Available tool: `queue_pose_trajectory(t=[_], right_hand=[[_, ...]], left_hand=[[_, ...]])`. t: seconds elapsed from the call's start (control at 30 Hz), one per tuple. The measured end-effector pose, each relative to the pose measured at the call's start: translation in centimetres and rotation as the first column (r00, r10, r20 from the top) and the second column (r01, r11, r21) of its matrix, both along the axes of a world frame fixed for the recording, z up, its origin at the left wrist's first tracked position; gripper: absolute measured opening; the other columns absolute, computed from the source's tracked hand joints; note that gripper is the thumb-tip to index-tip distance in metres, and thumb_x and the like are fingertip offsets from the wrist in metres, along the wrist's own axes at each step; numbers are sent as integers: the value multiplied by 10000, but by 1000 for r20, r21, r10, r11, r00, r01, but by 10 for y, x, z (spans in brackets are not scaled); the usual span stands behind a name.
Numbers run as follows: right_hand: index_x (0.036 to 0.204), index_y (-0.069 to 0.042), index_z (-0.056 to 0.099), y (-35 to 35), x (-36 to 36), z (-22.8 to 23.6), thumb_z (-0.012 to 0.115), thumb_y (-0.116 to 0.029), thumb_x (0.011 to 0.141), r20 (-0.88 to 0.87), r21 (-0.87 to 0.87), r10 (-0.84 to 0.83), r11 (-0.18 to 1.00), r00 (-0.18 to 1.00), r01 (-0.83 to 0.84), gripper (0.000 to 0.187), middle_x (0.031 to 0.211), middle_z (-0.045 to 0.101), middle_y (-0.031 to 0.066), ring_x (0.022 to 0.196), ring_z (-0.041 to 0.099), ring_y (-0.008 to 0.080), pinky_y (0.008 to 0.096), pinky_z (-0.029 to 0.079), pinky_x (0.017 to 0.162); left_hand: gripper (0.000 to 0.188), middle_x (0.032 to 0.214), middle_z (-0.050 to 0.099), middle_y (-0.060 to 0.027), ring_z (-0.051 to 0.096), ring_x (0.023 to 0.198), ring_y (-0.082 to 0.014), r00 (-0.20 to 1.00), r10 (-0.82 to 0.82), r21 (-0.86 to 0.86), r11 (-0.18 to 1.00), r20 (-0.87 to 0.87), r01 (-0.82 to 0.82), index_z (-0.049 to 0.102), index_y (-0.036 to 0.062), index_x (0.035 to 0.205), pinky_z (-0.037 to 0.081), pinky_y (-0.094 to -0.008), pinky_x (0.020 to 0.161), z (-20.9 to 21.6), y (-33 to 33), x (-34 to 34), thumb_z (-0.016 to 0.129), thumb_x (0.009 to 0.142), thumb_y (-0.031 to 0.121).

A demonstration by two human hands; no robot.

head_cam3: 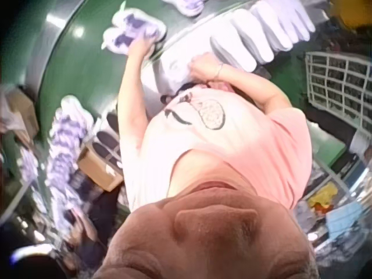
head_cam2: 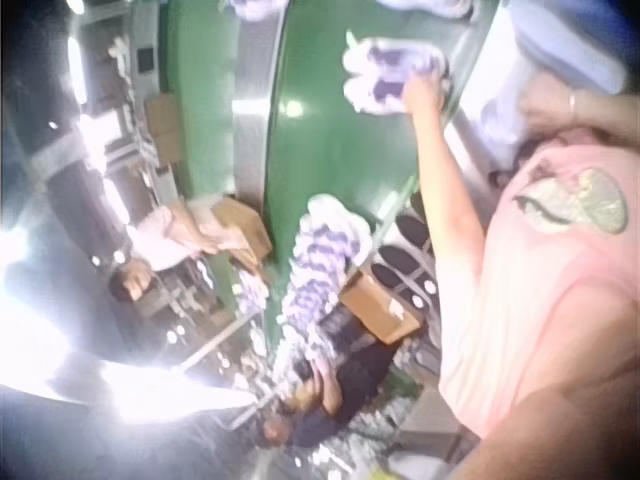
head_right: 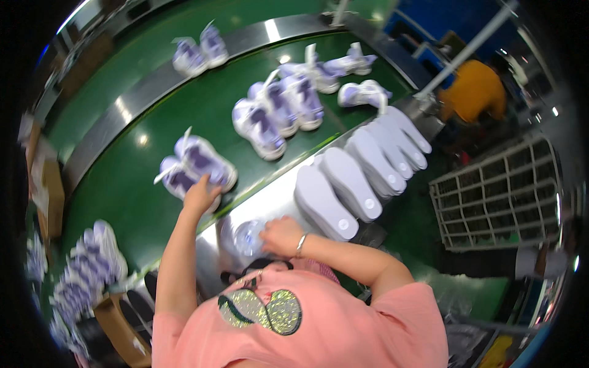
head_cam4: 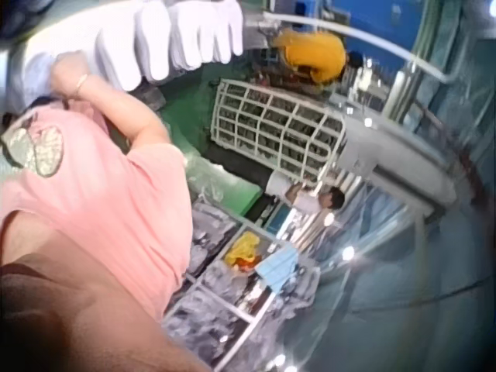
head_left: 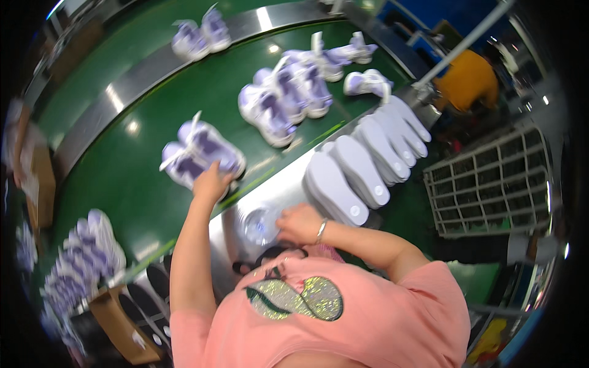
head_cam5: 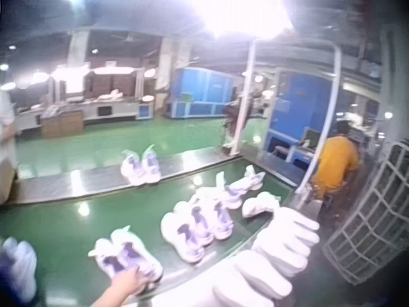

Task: The person retrieves a stack of white shoe insoles from a shelf and places them on a conveyor belt, then matches them with corresponding purple and white sneakers by placing an insole inside each shoe.

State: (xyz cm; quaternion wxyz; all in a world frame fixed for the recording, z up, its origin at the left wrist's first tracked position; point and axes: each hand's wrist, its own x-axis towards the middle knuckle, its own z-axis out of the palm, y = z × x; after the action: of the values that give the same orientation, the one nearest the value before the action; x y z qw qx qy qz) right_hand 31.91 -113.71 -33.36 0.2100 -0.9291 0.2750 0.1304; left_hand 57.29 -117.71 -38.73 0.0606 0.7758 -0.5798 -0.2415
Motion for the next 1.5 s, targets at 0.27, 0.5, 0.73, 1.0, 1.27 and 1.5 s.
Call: queue_pose_trajectory(t=[0.27,0.5,0.73,1.0,1.27,1.5], right_hand=[[760,-91,588,-13,29,46,643,-298,694,411,-153,-75,977,909,150,224,721,538,76,676,546,266,369,426,577],[989,-60,558,3,93,67,688,-181,667,625,-54,145,988,767,-143,369,850,593,103,702,568,240,312,446,616],[1159,-133,456,-83,151,-25,672,-325,671,272,-376,165,925,948,-54,568,1097,534,127,1010,515,265,435,358,839],[1113,-248,489,-101,155,-51,661,-341,645,47,-393,262,892,964,-223,507,1083,521,140,1030,501,249,475,268,885],[932,-219,605,-80,136,-13,593,-323,668,-85,-69,214,973,973,-220,284,882,568,102,908,531,252,382,409,765],[876,-212,612,-20,16,14,664,-263,592,-19,-34,249,968,968,-249,294,820,508,73,825,519,224,358,366,739]], left_hand=[[569,1099,520,-115,450,1059,-330,948,-313,-655,727,-48,206,544,109,1058,410,-419,835,112,118,-33,723,576,351],[96,905,531,-68,420,1098,-309,943,102,-666,732,317,144,544,88,752,409,-391,849,121,207,-15,548,664,126],[191,975,525,-108,404,1057,-348,581,707,-604,683,403,-411,533,41,816,306,-437,927,124,327,61,640,660,67],[351,1246,388,-154,309,1167,-354,387,756,-473,640,528,-606,501,60,1053,218,-452,970,100,387,57,598,761,228],[365,1150,489,-136,465,1052,-244,745,532,-435,606,-402,-667,497,19,1105,398,-313,838,94,241,6,590,789,177],[697,1221,364,-226,371,1125,-336,798,260,-393,762,-543,-515,311,5,1258,331,-384,916,-6,143,-84,642,725,308]])
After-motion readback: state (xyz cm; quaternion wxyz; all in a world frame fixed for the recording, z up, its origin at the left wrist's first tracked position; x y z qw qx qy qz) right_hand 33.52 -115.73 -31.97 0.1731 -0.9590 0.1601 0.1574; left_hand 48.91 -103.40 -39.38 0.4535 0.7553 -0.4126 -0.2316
